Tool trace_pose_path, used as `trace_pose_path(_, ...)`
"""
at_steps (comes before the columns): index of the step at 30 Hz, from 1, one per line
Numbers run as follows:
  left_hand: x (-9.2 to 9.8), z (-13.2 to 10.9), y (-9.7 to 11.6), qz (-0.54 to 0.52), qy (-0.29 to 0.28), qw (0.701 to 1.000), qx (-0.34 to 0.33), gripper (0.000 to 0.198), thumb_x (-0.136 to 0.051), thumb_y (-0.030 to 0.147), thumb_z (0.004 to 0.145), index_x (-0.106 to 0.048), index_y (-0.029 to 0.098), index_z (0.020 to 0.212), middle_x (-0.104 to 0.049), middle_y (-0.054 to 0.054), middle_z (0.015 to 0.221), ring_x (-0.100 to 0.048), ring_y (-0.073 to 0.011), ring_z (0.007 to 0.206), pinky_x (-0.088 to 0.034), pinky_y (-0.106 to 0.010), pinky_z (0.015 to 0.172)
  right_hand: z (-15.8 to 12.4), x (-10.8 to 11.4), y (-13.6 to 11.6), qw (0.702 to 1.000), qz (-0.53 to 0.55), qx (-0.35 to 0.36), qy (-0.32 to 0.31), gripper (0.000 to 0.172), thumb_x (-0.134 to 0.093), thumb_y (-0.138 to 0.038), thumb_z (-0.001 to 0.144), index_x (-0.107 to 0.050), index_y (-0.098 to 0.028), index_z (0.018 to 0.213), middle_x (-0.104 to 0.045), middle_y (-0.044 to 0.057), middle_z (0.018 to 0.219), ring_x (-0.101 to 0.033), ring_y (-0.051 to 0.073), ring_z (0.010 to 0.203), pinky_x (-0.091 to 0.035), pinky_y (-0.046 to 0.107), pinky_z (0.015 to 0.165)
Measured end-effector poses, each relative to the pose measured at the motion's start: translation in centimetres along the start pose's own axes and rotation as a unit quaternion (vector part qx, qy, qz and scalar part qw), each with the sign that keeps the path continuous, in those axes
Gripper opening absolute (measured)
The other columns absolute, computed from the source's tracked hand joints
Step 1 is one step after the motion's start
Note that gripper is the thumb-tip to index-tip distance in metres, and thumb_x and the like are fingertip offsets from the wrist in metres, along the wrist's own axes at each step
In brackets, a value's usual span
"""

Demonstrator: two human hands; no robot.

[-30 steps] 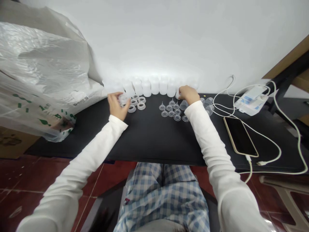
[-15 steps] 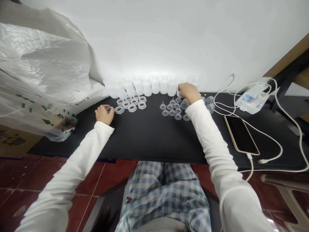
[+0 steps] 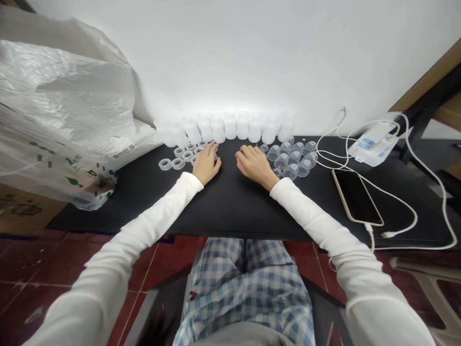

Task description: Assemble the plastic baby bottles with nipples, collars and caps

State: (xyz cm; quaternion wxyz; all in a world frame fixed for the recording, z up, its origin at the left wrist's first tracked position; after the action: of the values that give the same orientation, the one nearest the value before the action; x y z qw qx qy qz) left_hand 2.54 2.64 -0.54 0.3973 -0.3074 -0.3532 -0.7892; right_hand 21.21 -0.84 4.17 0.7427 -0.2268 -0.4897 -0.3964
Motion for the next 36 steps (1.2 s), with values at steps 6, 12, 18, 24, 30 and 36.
trace_pose_path(6, -3.3, 3.0, -0.3, 0.019, 0.018, 0.997, 0.072, 0.042, -0.046, 0.014, 0.085, -0.060, 0.008, 0.124, -0.062, -0.028, 0.137, -0.056, -0.0400, 0.135, -0.039, -0.059, 0.113, -1.9, -1.4, 0.3, 0.999, 0.047, 0.006, 0.015, 0.043, -0.029, -0.023, 0.103, -0.068, -0.026, 0.121, -0.065, 0.013, 0.132, -0.060, 0.030, 0.125, -0.048, 0.049, 0.105)
trace_pose_path(12, -2.0, 2.5, -1.2, 0.081, 0.011, 0.989, 0.120, 0.034, -0.041, 0.010, 0.085, -0.062, 0.005, 0.111, -0.063, -0.030, 0.122, -0.060, -0.0433, 0.120, -0.043, -0.060, 0.102, -2.1, -2.1, 1.0, 0.999, 0.039, -0.003, 0.015, 0.042, -0.033, -0.020, 0.102, -0.066, -0.017, 0.127, -0.062, 0.017, 0.141, -0.055, 0.032, 0.135, -0.045, 0.051, 0.111)
trace_pose_path(18, -1.1, 2.3, -0.3, 0.169, -0.061, 0.975, 0.134, 0.043, -0.048, 0.006, 0.082, -0.059, 0.003, 0.124, -0.060, -0.027, 0.131, -0.057, -0.0398, 0.127, -0.041, -0.053, 0.110, -2.0, -2.8, 0.7, 1.000, -0.021, 0.017, -0.010, 0.036, -0.035, -0.018, 0.103, -0.068, -0.009, 0.115, -0.072, 0.018, 0.113, -0.063, 0.030, 0.106, -0.046, 0.044, 0.095)
trace_pose_path(24, -0.5, 2.7, 0.5, 0.144, -0.078, 0.984, 0.067, 0.043, -0.042, 0.004, 0.088, -0.060, 0.003, 0.127, -0.058, -0.027, 0.137, -0.055, -0.0382, 0.133, -0.039, -0.052, 0.115, -2.2, -3.1, 0.7, 0.997, -0.062, 0.036, -0.004, 0.031, -0.037, -0.019, 0.104, -0.066, -0.010, 0.113, -0.071, 0.015, 0.105, -0.060, 0.028, 0.100, -0.038, 0.038, 0.085)
trace_pose_path(30, -2.7, 2.3, 2.6, 0.013, -0.169, 0.982, -0.079, 0.038, -0.040, 0.015, 0.099, -0.059, 0.012, 0.131, -0.058, -0.019, 0.143, -0.060, -0.0281, 0.131, -0.048, -0.043, 0.113, -2.2, -3.1, 0.5, 0.995, -0.085, 0.042, -0.017, 0.029, -0.038, -0.020, 0.105, -0.065, -0.011, 0.109, -0.070, 0.014, 0.107, -0.059, 0.027, 0.103, -0.036, 0.037, 0.084)
trace_pose_path(36, -3.4, 2.1, 2.2, -0.002, -0.203, 0.975, -0.086, 0.040, -0.037, 0.022, 0.102, -0.057, 0.013, 0.136, -0.060, -0.016, 0.145, -0.059, -0.0259, 0.133, -0.045, -0.042, 0.114, -2.3, -3.0, 0.4, 0.996, -0.080, 0.045, -0.022, 0.028, -0.039, -0.021, 0.105, -0.064, -0.012, 0.110, -0.070, 0.015, 0.109, -0.059, 0.028, 0.104, -0.036, 0.038, 0.084)
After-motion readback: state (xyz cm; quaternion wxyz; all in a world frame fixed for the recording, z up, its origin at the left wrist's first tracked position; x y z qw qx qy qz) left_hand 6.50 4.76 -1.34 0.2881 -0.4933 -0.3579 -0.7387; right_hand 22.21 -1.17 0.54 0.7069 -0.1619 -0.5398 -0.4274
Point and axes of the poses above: each hand's wrist, its own z-axis towards the middle knuckle, its own x-axis out of the back of the hand, y = z × x, the point moved 4 cm from there along z, towards the middle knuckle
